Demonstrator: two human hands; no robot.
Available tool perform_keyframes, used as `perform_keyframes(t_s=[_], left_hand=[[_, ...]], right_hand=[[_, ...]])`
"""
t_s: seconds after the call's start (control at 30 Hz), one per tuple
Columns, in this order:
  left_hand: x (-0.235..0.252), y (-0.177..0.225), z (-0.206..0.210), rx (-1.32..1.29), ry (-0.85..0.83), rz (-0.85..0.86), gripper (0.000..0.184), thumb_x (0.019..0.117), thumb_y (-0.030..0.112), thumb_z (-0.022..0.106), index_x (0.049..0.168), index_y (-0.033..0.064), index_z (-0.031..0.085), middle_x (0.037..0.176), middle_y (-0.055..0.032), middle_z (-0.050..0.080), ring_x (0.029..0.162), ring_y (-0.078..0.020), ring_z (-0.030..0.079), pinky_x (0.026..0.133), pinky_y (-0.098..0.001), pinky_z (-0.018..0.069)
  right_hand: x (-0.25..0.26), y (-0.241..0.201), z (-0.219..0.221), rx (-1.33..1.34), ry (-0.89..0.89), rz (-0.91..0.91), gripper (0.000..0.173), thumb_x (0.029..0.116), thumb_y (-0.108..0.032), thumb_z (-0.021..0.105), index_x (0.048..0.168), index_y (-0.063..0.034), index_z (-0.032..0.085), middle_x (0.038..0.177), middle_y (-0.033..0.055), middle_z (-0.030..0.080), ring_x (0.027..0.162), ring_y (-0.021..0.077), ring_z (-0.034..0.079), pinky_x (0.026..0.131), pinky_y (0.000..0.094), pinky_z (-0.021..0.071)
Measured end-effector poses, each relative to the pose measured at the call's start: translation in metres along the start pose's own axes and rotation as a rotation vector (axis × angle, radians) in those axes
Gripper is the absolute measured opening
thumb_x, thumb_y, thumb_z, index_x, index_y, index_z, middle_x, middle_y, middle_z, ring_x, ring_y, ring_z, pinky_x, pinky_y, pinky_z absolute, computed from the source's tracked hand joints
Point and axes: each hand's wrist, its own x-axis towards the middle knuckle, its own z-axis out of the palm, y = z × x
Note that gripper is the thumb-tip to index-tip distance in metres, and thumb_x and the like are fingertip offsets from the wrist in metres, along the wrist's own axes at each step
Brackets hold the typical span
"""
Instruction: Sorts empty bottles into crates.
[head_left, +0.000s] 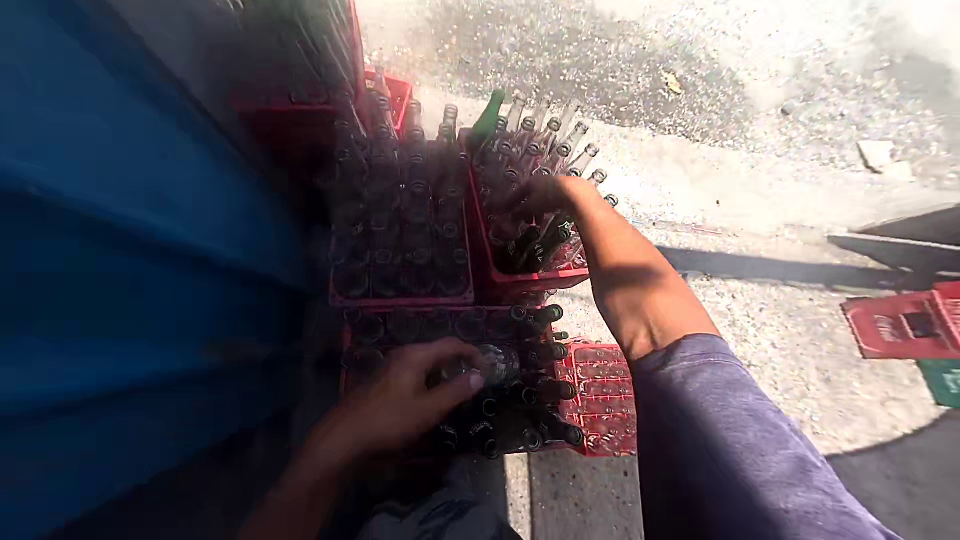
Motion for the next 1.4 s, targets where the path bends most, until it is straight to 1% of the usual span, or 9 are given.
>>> perform_keyframes(t_s=[0.13, 0.27, 0.43, 0.57, 0.67, 0.83, 0.93, 1.17, 1.4], left_hand=[[0.053, 0.010, 0.019, 0.154, -0.100, -0.109, 0.042, 0.1066, 0.036, 0.054, 0.146, 0.0221, 0.055, 0.105, -0.0090, 0.069, 0.084, -0.0188, 0.067, 0.077, -0.0431, 0.0567], [0.020, 0.006, 0.032, 0.228, -0.125, -0.058, 0.035, 0.1034, 0.041, 0.058, 0.128, 0.0196, 0.069, 0.107, -0.0021, 0.074, 0.094, -0.0136, 0.070, 0.087, -0.0422, 0.0585], [0.009, -0.049, 0.103, 0.471, -0.432, -0.234, 0.048, 0.0978, 0.042, 0.066, 0.140, 0.0194, 0.060, 0.127, -0.0152, 0.068, 0.118, -0.0357, 0.064, 0.102, -0.0638, 0.0461], [-0.011, -0.037, 0.083, 0.396, -0.269, -0.202, 0.023, 0.0977, 0.021, 0.064, 0.120, 0.0170, 0.071, 0.114, -0.0093, 0.071, 0.105, -0.0273, 0.067, 0.091, -0.0572, 0.0521], [-0.075, 0.009, 0.020, 0.199, 0.059, -0.148, 0.015, 0.0985, 0.024, 0.067, 0.112, 0.0207, 0.072, 0.097, -0.0009, 0.072, 0.073, -0.0128, 0.066, 0.060, -0.0333, 0.0557], [-0.149, 0.112, -0.016, 0.306, 0.412, 0.034, 0.020, 0.0883, -0.005, 0.066, 0.101, 0.0100, 0.070, 0.093, -0.0023, 0.072, 0.064, -0.0120, 0.065, 0.050, -0.0250, 0.0528], [-0.129, 0.134, -0.023, 0.392, 0.528, 0.125, 0.021, 0.0898, -0.006, 0.063, 0.106, 0.0063, 0.069, 0.095, -0.0046, 0.070, 0.064, -0.0132, 0.064, 0.050, -0.0277, 0.0542], [0.036, 0.112, -0.049, 0.165, 0.619, 0.390, 0.023, 0.0963, 0.022, 0.066, 0.119, 0.0198, 0.067, 0.089, -0.0030, 0.067, 0.056, -0.0145, 0.060, 0.049, -0.0351, 0.0568], [0.242, 0.110, -0.064, 0.434, 0.217, 0.115, 0.029, 0.1037, 0.025, 0.060, 0.129, 0.0129, 0.064, 0.093, -0.0142, 0.067, 0.069, -0.0217, 0.061, 0.066, -0.0425, 0.0532]], right_hand=[[-0.013, 0.001, 0.008, -0.090, 0.210, -0.096, 0.024, 0.0973, -0.020, 0.069, 0.119, -0.0109, 0.075, 0.114, 0.0166, 0.073, 0.109, 0.0355, 0.068, 0.100, 0.0641, 0.0483], [-0.109, -0.020, -0.011, -0.161, 0.382, -0.270, 0.030, 0.0951, -0.030, 0.068, 0.118, -0.0123, 0.075, 0.104, 0.0152, 0.074, 0.097, 0.0361, 0.070, 0.088, 0.0688, 0.0512], [-0.299, -0.068, -0.026, -0.185, 0.587, -0.558, 0.028, 0.0957, -0.026, 0.061, 0.117, -0.0118, 0.073, 0.088, -0.0010, 0.070, 0.069, 0.0038, 0.061, 0.066, 0.0295, 0.0535], [-0.410, -0.071, 0.006, 0.081, 0.586, -0.730, 0.026, 0.0941, -0.010, 0.061, 0.117, -0.0054, 0.071, 0.092, -0.0041, 0.072, 0.066, -0.0010, 0.060, 0.057, 0.0159, 0.0524], [-0.454, -0.048, 0.060, 0.351, 0.589, -0.738, 0.027, 0.0903, -0.014, 0.066, 0.115, -0.0088, 0.075, 0.084, -0.0010, 0.071, 0.057, 0.0056, 0.060, 0.049, 0.0196, 0.0533], [-0.428, -0.043, 0.175, 0.580, 0.447, -0.694, 0.024, 0.0942, -0.016, 0.069, 0.116, -0.0089, 0.075, 0.098, -0.0031, 0.075, 0.077, -0.0020, 0.065, 0.067, 0.0171, 0.0558], [-0.372, -0.075, 0.233, 0.205, 0.306, -0.503, 0.030, 0.0976, -0.029, 0.065, 0.124, -0.0172, 0.073, 0.103, 0.0050, 0.075, 0.089, 0.0196, 0.071, 0.078, 0.0471, 0.0567], [-0.272, -0.111, 0.267, 0.035, 0.181, -0.397, 0.040, 0.0994, -0.033, 0.062, 0.137, -0.0187, 0.064, 0.139, 0.0182, 0.059, 0.134, 0.0422, 0.050, 0.102, 0.0723, 0.0378], [-0.215, -0.079, 0.222, 0.048, -0.176, -0.097, 0.045, 0.0968, -0.034, 0.069, 0.135, -0.0112, 0.063, 0.126, 0.0294, 0.062, 0.114, 0.0534, 0.060, 0.082, 0.0807, 0.0430]])
